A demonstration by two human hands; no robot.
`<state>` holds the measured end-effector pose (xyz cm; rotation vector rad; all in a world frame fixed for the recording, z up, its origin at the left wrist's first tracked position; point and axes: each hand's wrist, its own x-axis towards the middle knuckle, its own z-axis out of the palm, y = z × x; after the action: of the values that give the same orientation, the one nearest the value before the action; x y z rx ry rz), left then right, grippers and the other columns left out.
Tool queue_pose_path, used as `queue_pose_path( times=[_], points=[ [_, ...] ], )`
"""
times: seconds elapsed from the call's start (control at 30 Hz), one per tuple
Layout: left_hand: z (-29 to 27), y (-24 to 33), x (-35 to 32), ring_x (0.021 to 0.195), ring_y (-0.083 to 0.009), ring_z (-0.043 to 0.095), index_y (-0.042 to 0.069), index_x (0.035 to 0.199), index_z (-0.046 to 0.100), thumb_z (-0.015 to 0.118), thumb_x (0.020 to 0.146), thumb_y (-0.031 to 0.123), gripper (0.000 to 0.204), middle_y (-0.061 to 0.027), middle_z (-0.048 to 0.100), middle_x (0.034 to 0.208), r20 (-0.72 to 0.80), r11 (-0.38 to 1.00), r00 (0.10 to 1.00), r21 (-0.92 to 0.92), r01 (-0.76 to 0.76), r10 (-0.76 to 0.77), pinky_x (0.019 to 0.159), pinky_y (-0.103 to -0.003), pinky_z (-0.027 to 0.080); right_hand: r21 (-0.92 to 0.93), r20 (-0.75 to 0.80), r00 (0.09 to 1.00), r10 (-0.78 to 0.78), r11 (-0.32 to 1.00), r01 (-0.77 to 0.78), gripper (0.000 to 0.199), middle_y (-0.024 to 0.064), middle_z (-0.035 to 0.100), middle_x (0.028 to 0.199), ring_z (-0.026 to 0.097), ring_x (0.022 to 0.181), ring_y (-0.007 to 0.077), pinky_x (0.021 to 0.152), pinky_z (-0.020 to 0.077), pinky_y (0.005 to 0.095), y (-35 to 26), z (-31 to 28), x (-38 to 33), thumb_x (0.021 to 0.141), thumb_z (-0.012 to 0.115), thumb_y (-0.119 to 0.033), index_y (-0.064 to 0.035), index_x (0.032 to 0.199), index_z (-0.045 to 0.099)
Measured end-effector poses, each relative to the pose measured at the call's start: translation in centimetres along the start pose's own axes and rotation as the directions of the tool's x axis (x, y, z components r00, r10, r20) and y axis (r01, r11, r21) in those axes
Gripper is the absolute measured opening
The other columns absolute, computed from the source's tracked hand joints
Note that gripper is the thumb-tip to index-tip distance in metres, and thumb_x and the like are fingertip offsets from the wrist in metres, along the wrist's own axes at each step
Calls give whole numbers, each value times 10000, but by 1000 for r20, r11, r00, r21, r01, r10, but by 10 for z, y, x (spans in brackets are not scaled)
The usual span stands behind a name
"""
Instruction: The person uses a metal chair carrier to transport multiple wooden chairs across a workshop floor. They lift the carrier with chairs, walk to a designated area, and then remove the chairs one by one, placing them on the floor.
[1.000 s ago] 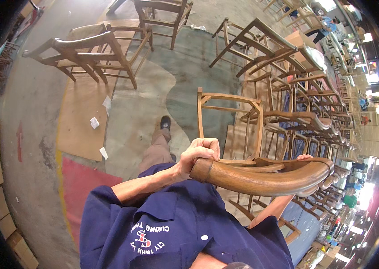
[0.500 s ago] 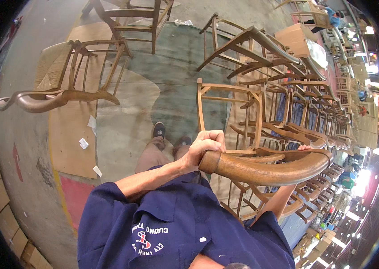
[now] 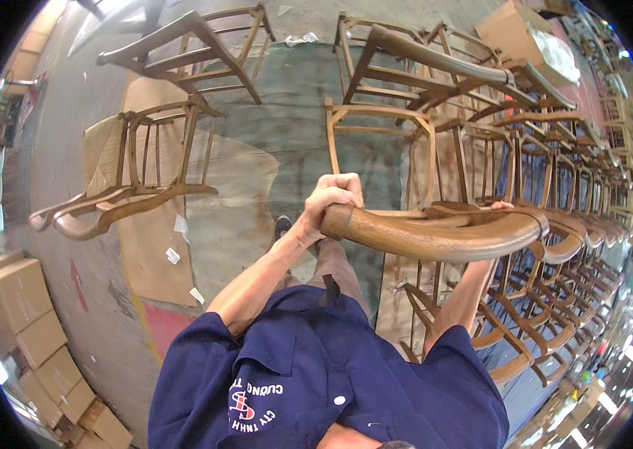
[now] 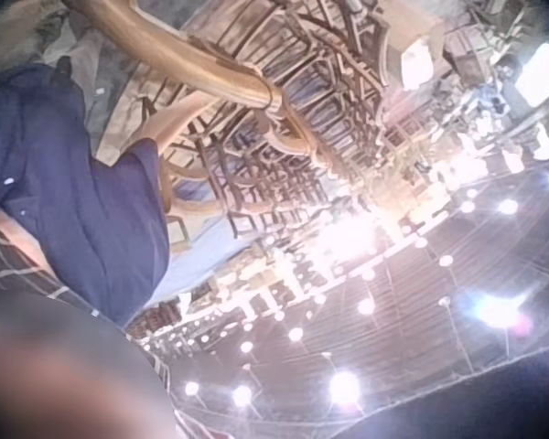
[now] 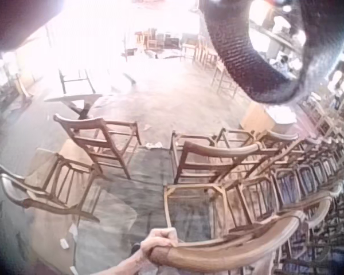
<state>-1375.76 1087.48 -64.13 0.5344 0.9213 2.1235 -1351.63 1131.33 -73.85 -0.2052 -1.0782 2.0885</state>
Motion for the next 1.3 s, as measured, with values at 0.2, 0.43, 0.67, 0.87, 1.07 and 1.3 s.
queue_pose_path(
  times=[0.2, 0.43, 0.67, 0.87, 1.07, 1.3],
  points=[
    [-27, -49, -2, 725, -145, 558, -12, 694, 599, 571, 744, 265, 282, -85, 615, 727, -74, 960, 976, 178, 215, -204, 728, -264, 427, 34, -329, 942, -63, 996, 78, 553, 150, 660, 1109, 627, 1019, 257, 952, 489, 389, 61, -77, -36, 968, 512, -474, 8, 1227, 589],
    [-18, -116, -76, 749, -167, 625, -19, 695, 668, 607, 780, 124, 177, -83, 668, 746, -281, 895, 932, 317, 314, -227, 782, -287, 478, -182, -679, 730, 83, 944, -277, 514, 137, 669, 1121, 641, 1025, 236, 938, 502, 391, 62, -102, -120, 986, 508, -440, -14, 1263, 582],
    [-14, -138, -105, 834, -113, 609, -4, 817, 676, 617, 863, 128, 151, -22, 682, 837, -128, 749, 890, 496, 440, -438, 789, -265, 469, -339, -811, 579, 82, 741, -580, 479, 124, 678, 1133, 655, 1031, 215, 923, 516, 393, 9, -13, -224, 1004, 504, -406, -36, 1300, 575],
    [-32, -109, -93, 935, -211, 619, -18, 1009, 677, 488, 912, 284, 370, -72, 651, 987, 54, 716, 919, 646, 266, -391, 833, -365, 514, -586, -810, 544, -221, 245, -773, 520, 181, 718, 1056, 685, 1024, 323, 925, 519, 401, 65, 107, -501, 850, 634, -532, -83, 1097, 719],
    [-62, -117, -131, 1000, -202, 590, 51, 1279, 578, 501, 969, 446, 508, -70, 626, 1129, 72, 745, 918, 610, 269, -391, 868, -360, 459, 149, -985, -144, 90, 49, -988, 633, 244, 713, 988, 678, 980, 413, 822, 532, 493, 172, 306, -878, 809, 577, -595, -21, 1028, 730],
    [-103, -204, -203, 1010, -254, 560, 39, 1259, 522, 472, 946, 589, 635, -112, 585, 1155, -370, 356, 650, 608, 710, -664, 888, -414, 454, 738, -599, -739, 309, 571, -360, 417, 198, 731, 918, 733, 801, 304, 639, 589, 424, 257, 467, -1057, 799, 684, -407, -29, 965, 740]
  ],
)
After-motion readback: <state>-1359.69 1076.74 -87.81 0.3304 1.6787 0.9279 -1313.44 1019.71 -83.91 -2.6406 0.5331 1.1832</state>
